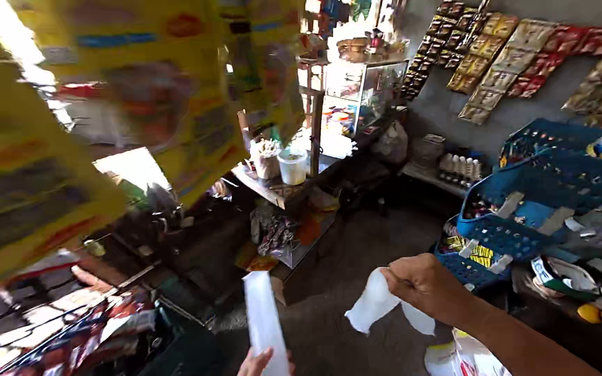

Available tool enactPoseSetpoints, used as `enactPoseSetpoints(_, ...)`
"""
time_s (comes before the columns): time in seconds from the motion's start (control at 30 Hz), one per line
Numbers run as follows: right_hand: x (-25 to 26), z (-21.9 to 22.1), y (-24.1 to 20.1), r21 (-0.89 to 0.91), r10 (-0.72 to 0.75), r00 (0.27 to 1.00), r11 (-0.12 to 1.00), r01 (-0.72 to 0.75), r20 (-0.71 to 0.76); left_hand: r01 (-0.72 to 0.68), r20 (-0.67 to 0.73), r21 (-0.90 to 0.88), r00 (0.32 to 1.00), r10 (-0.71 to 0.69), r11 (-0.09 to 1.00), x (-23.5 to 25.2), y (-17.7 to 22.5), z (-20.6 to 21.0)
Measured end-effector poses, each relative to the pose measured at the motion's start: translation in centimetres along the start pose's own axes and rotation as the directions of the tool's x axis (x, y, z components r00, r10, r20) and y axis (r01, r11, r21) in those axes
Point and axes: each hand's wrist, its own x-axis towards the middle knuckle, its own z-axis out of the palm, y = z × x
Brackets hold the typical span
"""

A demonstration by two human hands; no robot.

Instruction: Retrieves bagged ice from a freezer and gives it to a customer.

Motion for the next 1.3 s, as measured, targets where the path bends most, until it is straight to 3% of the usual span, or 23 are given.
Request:
enactPoseSetpoints(0.2,-0.7,-5.3,11.9,-0.166,0.198,0.965,0.96,-0.226,-0.169,0.023,0.234,0.129,0.971,-0.053,0.991,15.1,3.5,12.6)
enactPoseSetpoints(0.33,0.7,-7.8,18.3,-0.243,0.286,0.928,0.908,-0.342,-0.24,0.02,0.296,0.164,0.953,-0.069,0.986,26.1,6.2,18.8)
enactPoseSetpoints(0.43,3.1,-9.9,21.9,-0.263,0.339,0.914,0.882,-0.391,-0.222,0.025,0.269,0.117,0.961,-0.056,0.993,33.3,8.4,23.5)
enactPoseSetpoints(0.6,8.3,-12.0,29.4,-0.231,0.321,0.904,0.892,-0.389,-0.281,-0.044,0.048,0.055,0.998,0.042,0.998,43.1,12.5,29.8)
enactPoseSetpoints(0.77,14.0,-13.7,38.0,-0.207,0.123,0.943,0.959,-0.193,-0.31,-0.262,-0.155,0.122,0.947,0.28,0.957,52.1,14.7,31.6)
enactPoseSetpoints(0.87,17.8,-15.4,43.2,-0.158,0.019,0.954,0.985,-0.069,-0.299,-0.312,-0.299,0.154,0.89,0.346,0.937,56.4,15.6,32.1)
enactPoseSetpoints(1.07,27.2,-17.9,52.0,0.001,-0.088,0.975,0.996,0.09,-0.205,-0.206,-0.509,0.252,0.803,0.311,0.945,62.9,17.8,31.3)
enactPoseSetpoints(1.2,33.9,-17.9,55.0,-0.035,-0.137,0.978,0.99,0.133,-0.159,-0.021,-0.58,0.361,0.778,0.242,0.932,65.2,19.2,30.7)
enactPoseSetpoints(1.3,39.3,-17.0,56.3,-0.031,-0.217,0.961,0.976,0.215,-0.172,0.0,-0.603,0.417,0.748,0.277,0.909,66.3,19.2,30.2)
